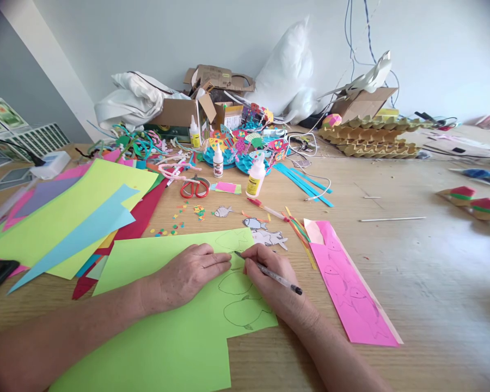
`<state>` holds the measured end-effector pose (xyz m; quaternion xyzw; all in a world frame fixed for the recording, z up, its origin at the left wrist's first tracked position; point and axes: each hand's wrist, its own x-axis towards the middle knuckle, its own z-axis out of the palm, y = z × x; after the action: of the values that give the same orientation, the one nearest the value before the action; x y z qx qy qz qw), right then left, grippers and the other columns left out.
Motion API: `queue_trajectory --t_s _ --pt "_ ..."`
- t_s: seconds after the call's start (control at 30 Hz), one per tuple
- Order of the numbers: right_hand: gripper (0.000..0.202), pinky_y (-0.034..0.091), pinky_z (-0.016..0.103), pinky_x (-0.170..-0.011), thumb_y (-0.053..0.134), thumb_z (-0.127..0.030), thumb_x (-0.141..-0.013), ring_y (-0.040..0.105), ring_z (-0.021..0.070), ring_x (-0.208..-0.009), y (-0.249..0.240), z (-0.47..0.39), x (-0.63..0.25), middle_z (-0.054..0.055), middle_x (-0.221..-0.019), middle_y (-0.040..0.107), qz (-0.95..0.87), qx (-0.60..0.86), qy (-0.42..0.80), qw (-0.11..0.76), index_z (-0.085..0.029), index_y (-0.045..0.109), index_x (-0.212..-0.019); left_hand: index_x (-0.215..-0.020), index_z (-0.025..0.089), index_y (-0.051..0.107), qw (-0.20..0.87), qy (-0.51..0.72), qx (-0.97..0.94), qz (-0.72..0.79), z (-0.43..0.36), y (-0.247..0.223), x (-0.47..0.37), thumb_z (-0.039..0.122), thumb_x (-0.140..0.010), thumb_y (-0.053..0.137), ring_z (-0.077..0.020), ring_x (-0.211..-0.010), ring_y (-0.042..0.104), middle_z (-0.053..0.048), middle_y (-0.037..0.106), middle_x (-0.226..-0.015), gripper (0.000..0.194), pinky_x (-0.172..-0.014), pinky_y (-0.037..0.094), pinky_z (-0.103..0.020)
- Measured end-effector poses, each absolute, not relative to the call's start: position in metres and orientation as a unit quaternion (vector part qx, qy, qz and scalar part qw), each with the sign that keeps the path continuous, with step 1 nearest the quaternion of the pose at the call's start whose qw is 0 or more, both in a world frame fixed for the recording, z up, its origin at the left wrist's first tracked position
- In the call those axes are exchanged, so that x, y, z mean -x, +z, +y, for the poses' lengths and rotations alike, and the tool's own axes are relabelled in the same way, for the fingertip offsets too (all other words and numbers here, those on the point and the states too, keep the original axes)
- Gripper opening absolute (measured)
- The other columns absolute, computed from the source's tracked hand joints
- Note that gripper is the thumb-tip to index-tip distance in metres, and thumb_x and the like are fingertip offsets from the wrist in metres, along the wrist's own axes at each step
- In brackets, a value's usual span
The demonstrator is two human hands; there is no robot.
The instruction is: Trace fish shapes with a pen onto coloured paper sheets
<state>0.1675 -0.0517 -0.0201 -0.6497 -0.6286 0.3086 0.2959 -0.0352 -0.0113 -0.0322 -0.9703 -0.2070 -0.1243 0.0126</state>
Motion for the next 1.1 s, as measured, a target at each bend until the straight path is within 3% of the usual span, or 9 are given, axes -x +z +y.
queue_trajectory --t_s 1.1 --pt "0.013 0.036 0.024 -0.051 0.045 -0.023 -0.074 0.051 0.0132 -0.055 -0.0189 -0.0510 -0.1679 -0.002 -0.061 0.060 -0.629 0.652 0.303 0.297 -0.020 0.057 -0.075 -0.114 0.017 0.053 0.009 -0.121 0.970 -0.209 -0.0120 -0.0311 0.0349 0.015 -0.092 0.043 -0.0165 -0.090 0.048 -0.002 0.055 -0.123 0.024 -0.078 0.043 -0.030"
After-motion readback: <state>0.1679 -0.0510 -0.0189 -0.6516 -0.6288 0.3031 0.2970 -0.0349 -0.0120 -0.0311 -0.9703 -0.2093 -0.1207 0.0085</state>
